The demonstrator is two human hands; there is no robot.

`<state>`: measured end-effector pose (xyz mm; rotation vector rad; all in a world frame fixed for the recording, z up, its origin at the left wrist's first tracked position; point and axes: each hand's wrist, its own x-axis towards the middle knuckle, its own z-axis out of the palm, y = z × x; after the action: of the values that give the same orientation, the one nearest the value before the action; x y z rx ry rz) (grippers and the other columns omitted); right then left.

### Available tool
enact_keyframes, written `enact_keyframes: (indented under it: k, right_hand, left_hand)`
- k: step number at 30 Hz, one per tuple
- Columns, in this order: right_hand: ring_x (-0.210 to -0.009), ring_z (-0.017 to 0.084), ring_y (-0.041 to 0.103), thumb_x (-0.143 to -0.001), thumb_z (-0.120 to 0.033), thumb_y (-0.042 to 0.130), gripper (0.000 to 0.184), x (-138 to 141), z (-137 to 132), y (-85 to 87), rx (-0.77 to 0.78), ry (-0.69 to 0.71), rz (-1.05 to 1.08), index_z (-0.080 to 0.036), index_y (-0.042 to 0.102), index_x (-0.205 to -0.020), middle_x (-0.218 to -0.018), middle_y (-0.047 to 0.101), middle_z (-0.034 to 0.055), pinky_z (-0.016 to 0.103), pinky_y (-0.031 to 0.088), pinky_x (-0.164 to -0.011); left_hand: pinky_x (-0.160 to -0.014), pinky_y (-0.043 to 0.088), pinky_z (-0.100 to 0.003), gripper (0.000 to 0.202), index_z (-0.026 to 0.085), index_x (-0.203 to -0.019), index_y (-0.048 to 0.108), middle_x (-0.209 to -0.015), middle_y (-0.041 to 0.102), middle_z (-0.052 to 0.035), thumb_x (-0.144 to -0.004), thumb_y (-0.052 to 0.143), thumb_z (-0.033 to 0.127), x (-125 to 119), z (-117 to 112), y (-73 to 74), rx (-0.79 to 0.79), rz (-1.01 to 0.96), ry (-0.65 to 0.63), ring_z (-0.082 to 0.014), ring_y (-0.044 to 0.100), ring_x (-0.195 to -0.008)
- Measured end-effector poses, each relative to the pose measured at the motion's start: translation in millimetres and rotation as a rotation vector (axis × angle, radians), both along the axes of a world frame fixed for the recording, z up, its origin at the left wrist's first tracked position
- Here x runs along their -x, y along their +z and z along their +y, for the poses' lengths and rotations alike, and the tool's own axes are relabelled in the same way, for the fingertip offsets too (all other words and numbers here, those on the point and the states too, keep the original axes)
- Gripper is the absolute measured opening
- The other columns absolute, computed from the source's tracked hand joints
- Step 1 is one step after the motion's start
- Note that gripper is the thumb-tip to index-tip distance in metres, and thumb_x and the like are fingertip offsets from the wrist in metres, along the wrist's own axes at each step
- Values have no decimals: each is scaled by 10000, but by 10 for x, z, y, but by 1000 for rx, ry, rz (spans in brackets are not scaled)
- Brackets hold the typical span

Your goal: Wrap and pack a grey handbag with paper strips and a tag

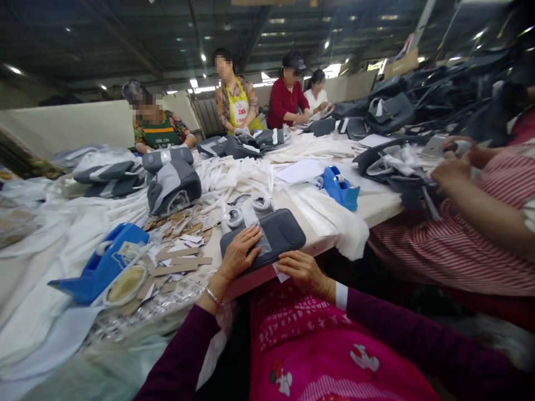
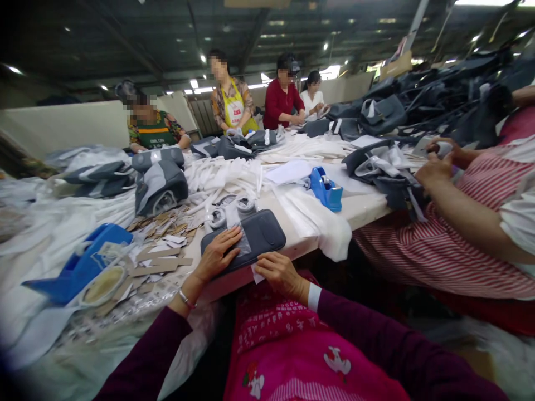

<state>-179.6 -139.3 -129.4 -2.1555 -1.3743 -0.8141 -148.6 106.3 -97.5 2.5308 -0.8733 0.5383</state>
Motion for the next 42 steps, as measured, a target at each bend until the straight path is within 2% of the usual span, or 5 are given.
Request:
enact_keyframes:
  k: [8, 19, 29, 35, 42]
  right_hand:
    - [-827, 168, 557, -917, -153, 451, 190, 213, 295, -27, 109, -80, 3, -170, 638, -893, -865, 660, 55, 300, 401, -702]
    - [-728, 149, 521, -896, -150, 487, 168, 372, 330, 55, 205, -76, 19, -175, 630, -813, -763, 626, 26, 286, 335, -634]
    - [-867, 121, 592, -868, -193, 565, 154, -297, 543, 658, 105, -187, 317, -235, 708, -828, -960, 666, -19, 233, 366, -693]
    - [-872, 123, 591, -862, -306, 597, 137, -579, 713, 659, 187, -296, 443, -256, 723, -835, -986, 656, -32, 242, 357, -655]
    - [-928, 168, 539, -896, -285, 528, 181, -607, 752, 628, 310, -404, 416, -229, 694, -852, -964, 618, 19, 270, 373, -632]
  left_hand:
    - [-1127, 352, -477, 413, 208, -1309, 516, -1413, 484, -84, -902, 505, 275, -12, -22, -16, -8, -22, 5, -220, 411, -1337]
    - [-1129, 345, -455, 425, 181, -1313, 512, -1419, 476, -97, -904, 508, 297, -34, -24, -74, -66, -47, 30, -219, 399, -1344]
    - [-1130, 333, -473, 545, 187, -1399, 398, -1441, 447, -110, -860, 481, 198, 24, 18, -82, -29, -13, -2, -234, 385, -1352]
    - [-1116, 330, -480, 840, 154, -1499, -6, -1478, 377, -149, -790, 443, 148, 37, 56, -67, 97, 71, 12, -259, 385, -1346]
    - [-1099, 360, -466, 872, 155, -1496, 60, -1451, 413, -164, -825, 589, 322, 27, 17, -80, 105, 78, 56, -280, 415, -1321]
